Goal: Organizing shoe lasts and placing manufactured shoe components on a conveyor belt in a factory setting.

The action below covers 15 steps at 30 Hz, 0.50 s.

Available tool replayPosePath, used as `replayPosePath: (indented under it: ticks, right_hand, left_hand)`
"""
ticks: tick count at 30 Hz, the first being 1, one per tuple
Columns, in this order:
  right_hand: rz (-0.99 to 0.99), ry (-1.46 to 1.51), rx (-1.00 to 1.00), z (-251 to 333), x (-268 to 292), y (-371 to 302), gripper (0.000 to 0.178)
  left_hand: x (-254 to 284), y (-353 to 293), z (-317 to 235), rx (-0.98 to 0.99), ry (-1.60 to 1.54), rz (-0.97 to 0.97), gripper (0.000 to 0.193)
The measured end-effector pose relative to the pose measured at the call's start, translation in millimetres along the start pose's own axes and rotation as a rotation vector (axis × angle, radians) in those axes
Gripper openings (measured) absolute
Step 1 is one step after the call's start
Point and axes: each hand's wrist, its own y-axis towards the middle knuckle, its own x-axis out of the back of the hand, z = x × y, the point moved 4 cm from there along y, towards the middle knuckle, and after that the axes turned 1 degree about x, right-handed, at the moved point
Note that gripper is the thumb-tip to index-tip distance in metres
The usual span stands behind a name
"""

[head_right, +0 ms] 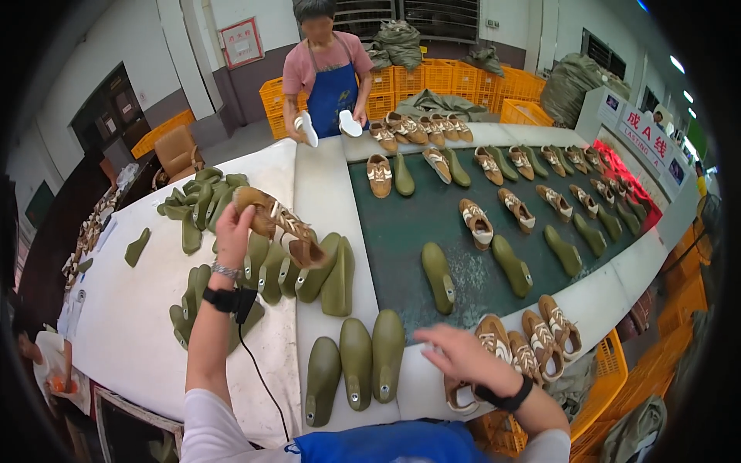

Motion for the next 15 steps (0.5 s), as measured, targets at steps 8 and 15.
replayPosePath:
  ticks: [8, 15]
  right_hand:
    - [-0.158, 0.538, 0.166, 68, -1, 53, 0.046]
    - [-0.430, 0.197, 0.169, 64, 1, 17, 0.035]
  left_hand:
    - [-48, -119, -94, 0.247, -0.641, 0.057, 0.023]
    - [-65, -184, -73, 0.397, -0.320, 0.041, 0.036]
